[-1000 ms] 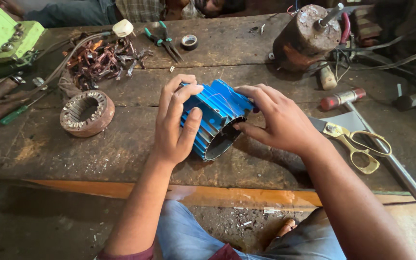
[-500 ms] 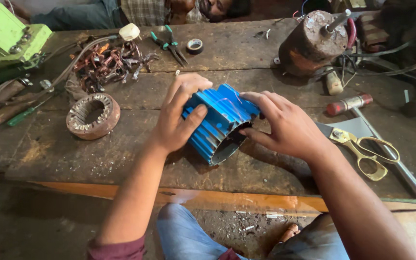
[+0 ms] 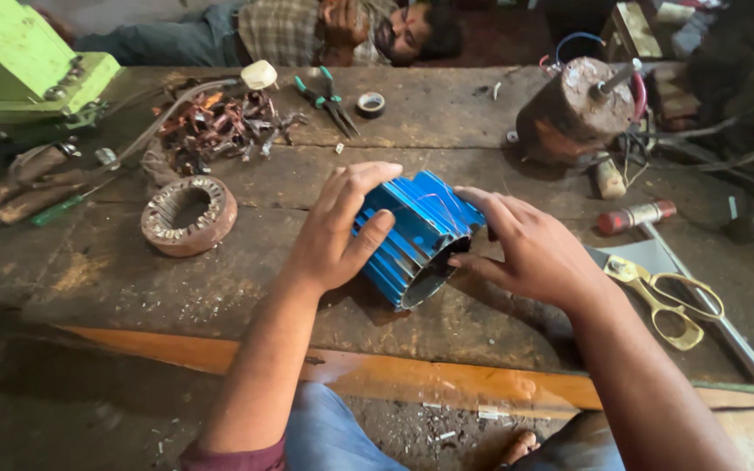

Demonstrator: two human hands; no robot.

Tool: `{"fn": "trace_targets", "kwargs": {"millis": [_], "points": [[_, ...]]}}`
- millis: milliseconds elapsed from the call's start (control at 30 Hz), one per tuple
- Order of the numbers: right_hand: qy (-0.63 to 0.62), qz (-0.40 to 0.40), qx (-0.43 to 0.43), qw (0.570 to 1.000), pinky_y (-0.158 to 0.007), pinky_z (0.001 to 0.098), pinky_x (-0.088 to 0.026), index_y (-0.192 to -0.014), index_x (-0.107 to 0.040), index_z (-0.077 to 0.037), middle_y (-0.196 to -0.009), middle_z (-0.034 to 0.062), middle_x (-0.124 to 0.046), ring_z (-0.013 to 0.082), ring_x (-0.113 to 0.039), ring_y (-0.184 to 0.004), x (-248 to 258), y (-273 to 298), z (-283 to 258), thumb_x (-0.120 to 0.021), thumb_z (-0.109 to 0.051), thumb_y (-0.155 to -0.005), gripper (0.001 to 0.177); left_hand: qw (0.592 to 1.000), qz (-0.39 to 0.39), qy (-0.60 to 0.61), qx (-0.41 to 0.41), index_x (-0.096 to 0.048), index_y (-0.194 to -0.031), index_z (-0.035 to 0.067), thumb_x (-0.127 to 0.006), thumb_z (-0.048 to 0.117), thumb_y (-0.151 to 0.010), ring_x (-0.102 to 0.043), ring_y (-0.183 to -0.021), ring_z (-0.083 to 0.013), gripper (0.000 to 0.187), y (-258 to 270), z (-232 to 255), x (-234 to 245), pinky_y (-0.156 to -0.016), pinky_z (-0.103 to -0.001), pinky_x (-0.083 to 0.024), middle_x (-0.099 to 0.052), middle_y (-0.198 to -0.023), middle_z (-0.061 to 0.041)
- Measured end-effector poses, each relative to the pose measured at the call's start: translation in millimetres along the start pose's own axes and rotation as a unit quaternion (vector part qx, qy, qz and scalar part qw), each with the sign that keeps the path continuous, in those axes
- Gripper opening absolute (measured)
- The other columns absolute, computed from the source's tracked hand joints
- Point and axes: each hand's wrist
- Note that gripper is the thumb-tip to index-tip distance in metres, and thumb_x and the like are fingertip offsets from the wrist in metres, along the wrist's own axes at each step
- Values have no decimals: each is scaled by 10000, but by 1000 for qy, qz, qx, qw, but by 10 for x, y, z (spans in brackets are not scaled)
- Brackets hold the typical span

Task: The person inserts copper wire coils into the slots of a blue motor stator, uses a rubber mallet to tap them into place, and secures the assembly with white tape. The person also uses scissors to cut the tape and adjusts the wires inside the stator.

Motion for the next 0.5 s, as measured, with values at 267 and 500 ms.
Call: {"fn": "trace_targets", "kwargs": {"millis": [267,500], "points": [[-14,10,12,1000,-757,411,-545,-1419,-504,-89,-1080,137,-688,295,-672,-860,-21,5,11,-810,-402,-769,784,1000,-1,6,19,-538,-1407,81,-552,357,-1102,-602,-1313,-352,412,24,16,12,-1135,-444,-462,-631,-1377,-148],[-2,3,12,1000,-778,400,-546,-1424,-511,-100,-1043,122,-674,281,-667,-871,22,0,-10,-813,-381,-769,774,1000,8,3,18,-550,-1391,92,-559,360,-1099,-613,-1289,-349,397,16,24,11,-1111,-435,-479,-645,-1355,-142]]}}
Point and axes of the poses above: each hand's wrist, its own y-axis away from the middle knuckle, its own x-axis out of the back of the hand, z = x × y
